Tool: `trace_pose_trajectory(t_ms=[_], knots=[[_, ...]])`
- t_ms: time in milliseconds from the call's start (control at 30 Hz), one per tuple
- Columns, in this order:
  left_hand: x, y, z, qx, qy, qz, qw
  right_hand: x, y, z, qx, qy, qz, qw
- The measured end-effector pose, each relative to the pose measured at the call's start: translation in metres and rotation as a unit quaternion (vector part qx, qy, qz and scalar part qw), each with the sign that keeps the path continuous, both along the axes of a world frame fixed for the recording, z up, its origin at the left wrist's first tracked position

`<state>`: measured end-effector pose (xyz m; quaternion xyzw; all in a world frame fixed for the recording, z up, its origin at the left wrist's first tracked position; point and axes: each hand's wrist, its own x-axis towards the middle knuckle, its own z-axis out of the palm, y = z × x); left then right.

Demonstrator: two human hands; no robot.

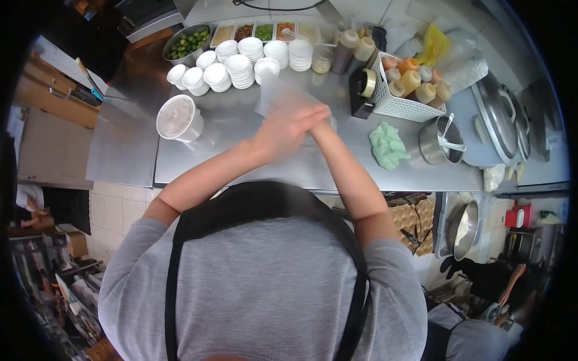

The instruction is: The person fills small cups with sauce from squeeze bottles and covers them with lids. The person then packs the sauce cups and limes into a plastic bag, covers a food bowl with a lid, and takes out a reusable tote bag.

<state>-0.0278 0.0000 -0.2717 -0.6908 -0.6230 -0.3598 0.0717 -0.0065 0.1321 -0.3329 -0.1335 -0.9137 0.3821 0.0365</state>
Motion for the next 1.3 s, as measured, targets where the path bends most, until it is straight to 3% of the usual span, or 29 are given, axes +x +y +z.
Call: trace_pose_trajectory(t_ms=[100, 300, 400, 467, 633, 700, 767, 867, 900, 933, 1000, 1067, 1100, 1133, 1233, 1267, 1300], knots=[[0.009, 0.003, 0.007, -0.008, -0.056, -0.061, 0.997, -0.004, 0.015, -0.005, 0.019, -0.059, 0.043, 0.997], [-0.028, 0.033, -0.013, -0.007, -0.059, -0.023, 0.998, -0.007, 0.036, -0.004, 0.069, -0.112, 0.079, 0.988], [-0.037, 0.052, -0.018, -0.059, -0.067, 0.031, 0.996, -0.009, 0.044, 0.0, 0.096, -0.123, 0.091, 0.983], [-0.04, 0.064, -0.022, 0.029, -0.098, 0.03, 0.994, -0.01, 0.05, 0.005, 0.122, -0.133, 0.101, 0.978], [-0.057, 0.075, -0.02, 0.034, -0.172, 0.103, 0.979, -0.006, 0.069, 0.051, 0.262, -0.196, 0.184, 0.927], [-0.068, 0.07, -0.022, 0.023, -0.176, 0.121, 0.977, 0.022, 0.064, 0.086, 0.1, -0.053, 0.168, 0.979], [-0.079, 0.065, -0.021, -0.012, -0.179, 0.103, 0.978, 0.039, 0.048, 0.1, -0.192, -0.078, 0.205, 0.957], [-0.083, 0.058, -0.024, -0.048, -0.238, 0.109, 0.964, 0.035, 0.003, 0.042, -0.169, -0.115, 0.252, 0.946], [-0.083, 0.056, -0.023, -0.056, -0.243, 0.103, 0.963, 0.024, -0.027, 0.06, -0.048, -0.151, 0.2, 0.967], [-0.08, 0.053, -0.023, -0.063, -0.248, 0.098, 0.962, 0.017, -0.03, 0.023, 0.034, -0.055, 0.156, 0.986], [-0.075, 0.049, -0.021, -0.061, -0.202, 0.102, 0.972, -0.004, -0.029, -0.038, 0.076, 0.027, 0.071, 0.994], [-0.071, 0.045, -0.021, -0.049, -0.186, 0.098, 0.976, -0.012, -0.031, -0.037, 0.044, 0.019, 0.038, 0.998], [-0.071, 0.041, -0.017, -0.041, -0.18, 0.103, 0.977, -0.014, -0.03, -0.034, -0.131, -0.095, 0.008, 0.987], [-0.07, 0.037, -0.013, -0.059, -0.19, 0.095, 0.975, -0.014, -0.031, -0.032, -0.3, -0.208, -0.022, 0.931], [-0.075, 0.029, -0.015, -0.069, -0.209, 0.083, 0.972, -0.016, -0.024, -0.071, -0.303, -0.201, 0.049, 0.93], [-0.08, 0.029, -0.019, -0.063, -0.218, 0.076, 0.971, -0.011, -0.019, -0.07, -0.3, -0.2, 0.052, 0.931], [-0.085, 0.029, -0.022, -0.061, -0.217, 0.079, 0.971, 0.001, -0.025, -0.032, -0.336, -0.184, 0.076, 0.921]])
